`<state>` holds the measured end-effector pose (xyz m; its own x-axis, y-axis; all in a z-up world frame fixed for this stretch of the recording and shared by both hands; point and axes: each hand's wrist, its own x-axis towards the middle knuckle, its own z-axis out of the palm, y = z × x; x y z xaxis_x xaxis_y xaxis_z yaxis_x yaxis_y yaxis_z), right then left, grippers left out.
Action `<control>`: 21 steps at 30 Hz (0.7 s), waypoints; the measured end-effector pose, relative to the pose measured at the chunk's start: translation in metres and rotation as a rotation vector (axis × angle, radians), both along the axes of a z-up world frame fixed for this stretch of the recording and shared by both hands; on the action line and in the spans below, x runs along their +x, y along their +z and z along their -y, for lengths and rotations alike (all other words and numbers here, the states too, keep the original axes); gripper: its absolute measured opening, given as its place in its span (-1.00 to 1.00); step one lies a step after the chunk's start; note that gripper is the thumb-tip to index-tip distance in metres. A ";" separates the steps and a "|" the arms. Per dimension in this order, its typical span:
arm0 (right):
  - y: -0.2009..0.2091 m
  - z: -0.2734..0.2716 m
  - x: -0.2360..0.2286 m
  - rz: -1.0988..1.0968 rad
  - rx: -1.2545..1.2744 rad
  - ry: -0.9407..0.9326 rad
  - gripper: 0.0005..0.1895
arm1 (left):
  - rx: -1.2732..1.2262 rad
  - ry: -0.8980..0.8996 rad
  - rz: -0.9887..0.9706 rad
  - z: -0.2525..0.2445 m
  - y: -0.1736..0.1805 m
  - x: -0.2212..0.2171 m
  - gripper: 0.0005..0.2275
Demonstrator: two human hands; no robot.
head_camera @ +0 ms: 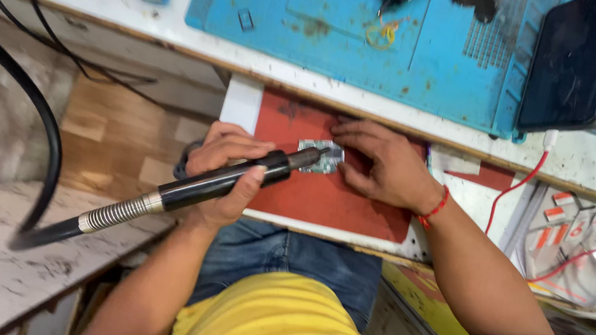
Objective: The person uses a small tool to scrape a circuit board on a red mat, then applies a hot air gun to heat components on the board. The board remains on the mat during the process.
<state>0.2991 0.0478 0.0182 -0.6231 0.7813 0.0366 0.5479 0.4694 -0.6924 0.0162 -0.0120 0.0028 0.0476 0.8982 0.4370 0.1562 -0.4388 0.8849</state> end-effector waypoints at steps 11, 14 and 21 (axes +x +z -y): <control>0.000 -0.004 -0.001 -0.033 0.046 0.020 -0.58 | 0.025 -0.011 -0.027 -0.007 -0.006 -0.001 -0.82; 0.000 -0.002 -0.001 -0.018 0.036 0.019 -0.58 | 0.000 0.041 0.022 -0.001 -0.008 0.001 -0.84; 0.002 -0.004 -0.003 -0.033 0.088 0.038 -0.60 | -0.002 -0.016 0.065 -0.005 -0.008 0.000 -0.83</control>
